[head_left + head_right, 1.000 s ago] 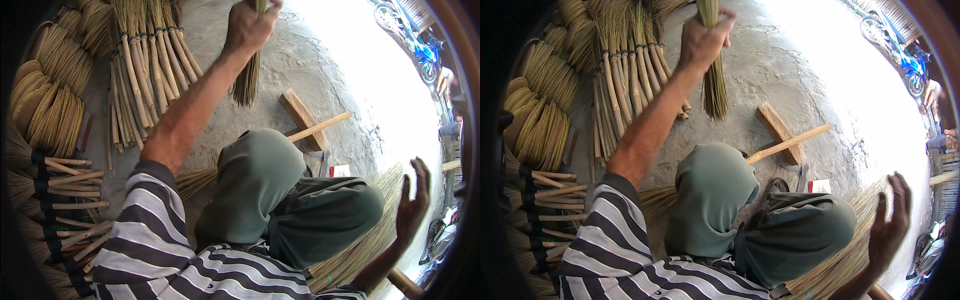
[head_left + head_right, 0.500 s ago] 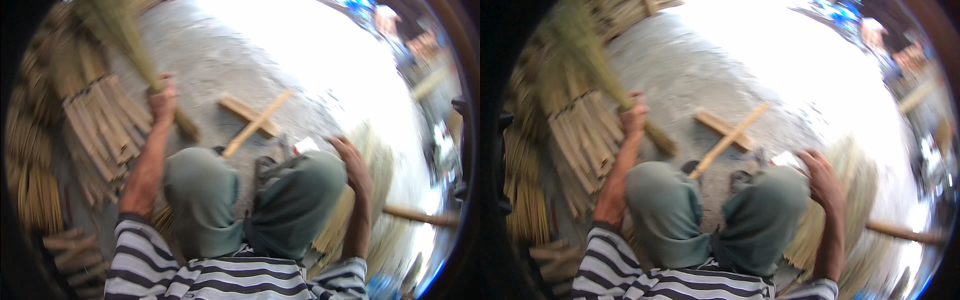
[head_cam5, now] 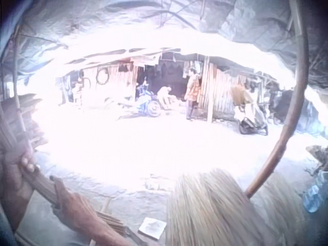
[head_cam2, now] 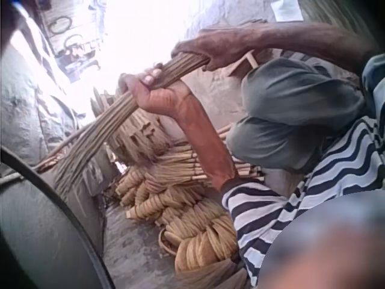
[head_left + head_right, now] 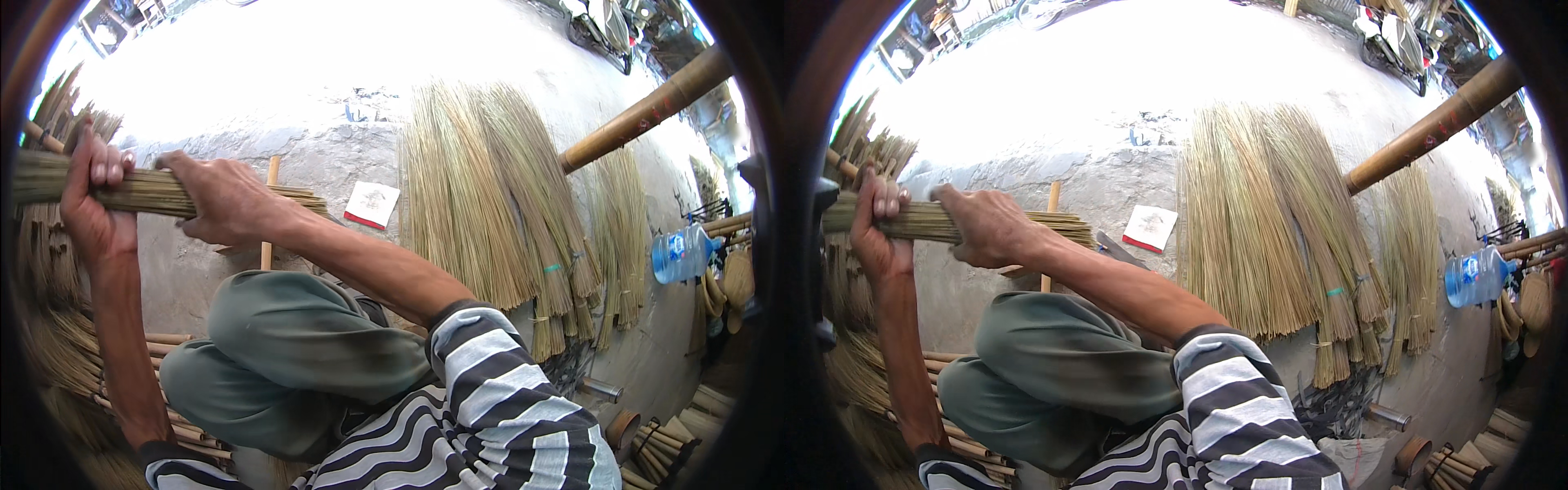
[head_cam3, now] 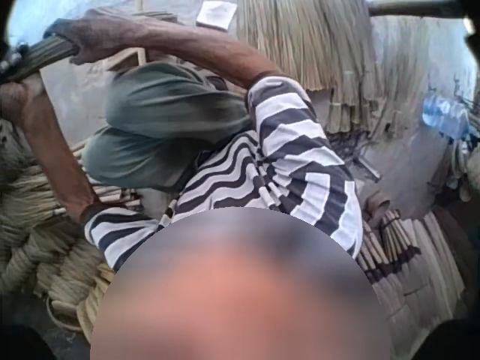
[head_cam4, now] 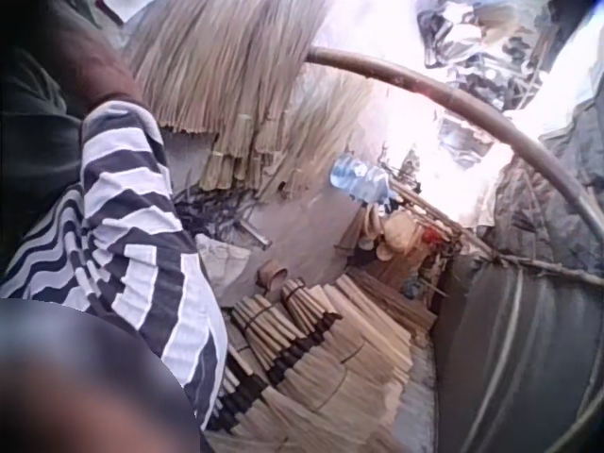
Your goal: The person sits on the floor and repeatedly picks up bundles of dried straw, aligns them, and strikes them against a wooden block to shape the broom heads. The person also uses a small red-handled tool to trim or adjust the bundles and places finished brooms aside.
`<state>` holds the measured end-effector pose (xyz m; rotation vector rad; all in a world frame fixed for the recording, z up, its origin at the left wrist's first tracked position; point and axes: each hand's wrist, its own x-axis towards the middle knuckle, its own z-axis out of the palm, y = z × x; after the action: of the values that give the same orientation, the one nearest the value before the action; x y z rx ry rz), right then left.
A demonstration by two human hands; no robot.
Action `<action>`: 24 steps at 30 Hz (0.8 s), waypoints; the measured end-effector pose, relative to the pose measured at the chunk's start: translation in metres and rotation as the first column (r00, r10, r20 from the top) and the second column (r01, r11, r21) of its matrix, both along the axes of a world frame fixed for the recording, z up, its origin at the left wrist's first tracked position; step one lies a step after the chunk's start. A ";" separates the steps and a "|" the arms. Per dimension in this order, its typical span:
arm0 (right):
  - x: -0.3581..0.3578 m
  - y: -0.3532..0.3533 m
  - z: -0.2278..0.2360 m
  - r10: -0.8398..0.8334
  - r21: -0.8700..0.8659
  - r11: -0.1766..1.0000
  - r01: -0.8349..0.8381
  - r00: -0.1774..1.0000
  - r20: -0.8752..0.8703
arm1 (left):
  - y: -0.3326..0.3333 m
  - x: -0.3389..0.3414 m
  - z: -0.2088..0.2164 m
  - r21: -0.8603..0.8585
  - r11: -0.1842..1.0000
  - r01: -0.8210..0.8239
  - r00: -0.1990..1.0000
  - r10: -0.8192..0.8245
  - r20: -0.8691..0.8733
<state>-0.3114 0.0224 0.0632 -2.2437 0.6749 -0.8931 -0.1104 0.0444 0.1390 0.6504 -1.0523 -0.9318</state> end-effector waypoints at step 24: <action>-0.364 0.029 -0.348 -0.501 0.183 -0.069 0.981 0.125 -0.856 | -0.019 0.010 -0.124 0.744 0.622 -0.244 0.618 -0.491 0.614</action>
<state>-0.6751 0.0513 -0.2853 -0.9115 2.4107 -0.1255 -0.1009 0.0257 0.0149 1.9035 -1.4697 -1.2991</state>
